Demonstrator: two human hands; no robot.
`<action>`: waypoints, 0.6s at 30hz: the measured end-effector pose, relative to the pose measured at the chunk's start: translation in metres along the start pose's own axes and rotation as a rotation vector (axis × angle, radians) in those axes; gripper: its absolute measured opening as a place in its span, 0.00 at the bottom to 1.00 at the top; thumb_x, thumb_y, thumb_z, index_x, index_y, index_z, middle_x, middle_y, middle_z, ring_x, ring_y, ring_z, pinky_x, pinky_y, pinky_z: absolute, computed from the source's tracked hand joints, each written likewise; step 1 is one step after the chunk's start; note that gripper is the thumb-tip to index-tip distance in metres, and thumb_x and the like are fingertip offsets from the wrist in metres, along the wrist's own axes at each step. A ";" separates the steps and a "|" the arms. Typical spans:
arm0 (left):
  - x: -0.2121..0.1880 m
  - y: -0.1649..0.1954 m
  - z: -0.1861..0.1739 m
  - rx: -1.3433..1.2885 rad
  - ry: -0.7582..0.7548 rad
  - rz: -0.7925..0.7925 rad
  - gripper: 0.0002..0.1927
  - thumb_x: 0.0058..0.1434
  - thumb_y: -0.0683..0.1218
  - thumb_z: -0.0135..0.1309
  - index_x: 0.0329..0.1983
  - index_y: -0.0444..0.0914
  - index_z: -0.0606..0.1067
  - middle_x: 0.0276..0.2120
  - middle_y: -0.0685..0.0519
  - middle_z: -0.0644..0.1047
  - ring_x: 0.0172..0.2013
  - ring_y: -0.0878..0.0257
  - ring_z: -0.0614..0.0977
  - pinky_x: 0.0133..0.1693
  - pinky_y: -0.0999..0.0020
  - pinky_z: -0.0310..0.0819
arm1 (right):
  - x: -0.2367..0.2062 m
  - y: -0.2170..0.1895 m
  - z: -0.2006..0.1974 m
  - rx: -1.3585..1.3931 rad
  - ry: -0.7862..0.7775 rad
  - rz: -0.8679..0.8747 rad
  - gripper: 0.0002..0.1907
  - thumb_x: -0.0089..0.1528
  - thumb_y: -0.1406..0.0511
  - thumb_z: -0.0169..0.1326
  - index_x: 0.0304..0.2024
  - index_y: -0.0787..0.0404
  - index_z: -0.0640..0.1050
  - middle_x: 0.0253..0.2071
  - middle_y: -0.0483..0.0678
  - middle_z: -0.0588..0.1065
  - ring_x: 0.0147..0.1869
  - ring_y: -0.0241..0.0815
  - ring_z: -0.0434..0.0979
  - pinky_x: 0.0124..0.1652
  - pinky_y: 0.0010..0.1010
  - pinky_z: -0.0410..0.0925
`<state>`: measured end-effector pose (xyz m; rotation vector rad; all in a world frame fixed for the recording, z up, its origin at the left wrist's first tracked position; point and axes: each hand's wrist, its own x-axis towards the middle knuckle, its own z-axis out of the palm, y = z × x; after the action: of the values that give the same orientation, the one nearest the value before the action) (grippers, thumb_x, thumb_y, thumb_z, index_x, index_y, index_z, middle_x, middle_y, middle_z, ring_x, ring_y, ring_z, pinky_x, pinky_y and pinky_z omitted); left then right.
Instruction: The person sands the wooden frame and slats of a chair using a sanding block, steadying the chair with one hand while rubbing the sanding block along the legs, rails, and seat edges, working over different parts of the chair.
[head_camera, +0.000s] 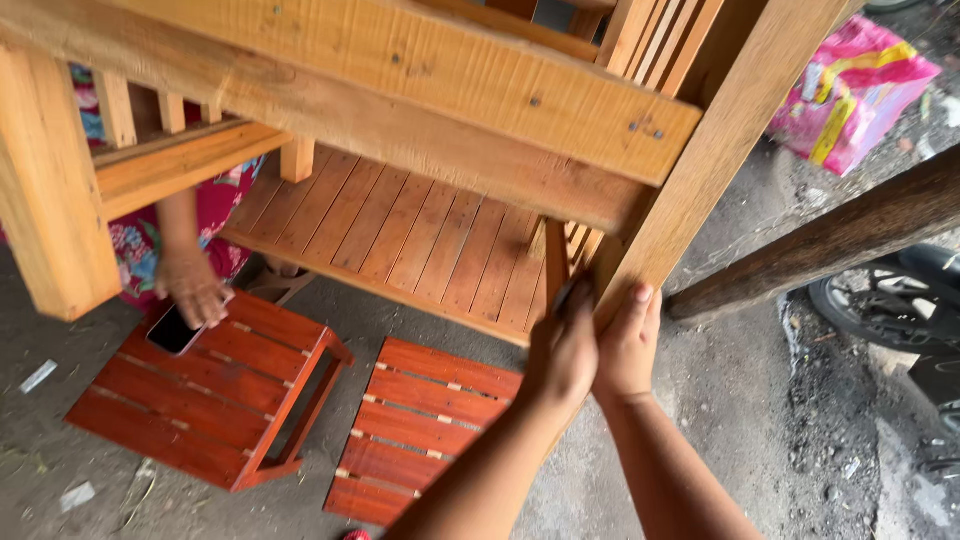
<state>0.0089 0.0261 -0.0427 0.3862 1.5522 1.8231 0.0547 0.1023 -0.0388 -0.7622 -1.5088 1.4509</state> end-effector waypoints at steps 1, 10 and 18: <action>-0.003 0.006 0.002 0.046 0.003 0.011 0.29 0.70 0.59 0.36 0.61 0.36 0.73 0.54 0.38 0.79 0.55 0.49 0.81 0.56 0.62 0.71 | 0.000 0.000 -0.001 -0.071 0.000 -0.002 0.30 0.73 0.47 0.35 0.62 0.64 0.65 0.53 0.52 0.74 0.54 0.40 0.73 0.55 0.34 0.69; -0.089 -0.010 -0.050 0.095 0.066 0.134 0.28 0.72 0.52 0.32 0.69 0.34 0.66 0.66 0.43 0.72 0.66 0.54 0.71 0.62 0.64 0.60 | -0.003 -0.012 0.006 0.078 -0.003 0.022 0.35 0.68 0.43 0.45 0.64 0.63 0.63 0.50 0.53 0.73 0.49 0.42 0.74 0.50 0.35 0.70; -0.078 -0.046 -0.043 0.234 0.100 0.172 0.27 0.75 0.55 0.32 0.67 0.35 0.68 0.62 0.40 0.74 0.64 0.50 0.72 0.60 0.58 0.64 | -0.028 0.011 0.003 -0.073 0.033 -0.005 0.42 0.66 0.40 0.48 0.67 0.65 0.63 0.57 0.52 0.72 0.57 0.42 0.73 0.55 0.33 0.68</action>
<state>0.0514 -0.0568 -0.0806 0.5603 1.8594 1.8159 0.0624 0.0772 -0.0547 -0.8211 -1.5445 1.3795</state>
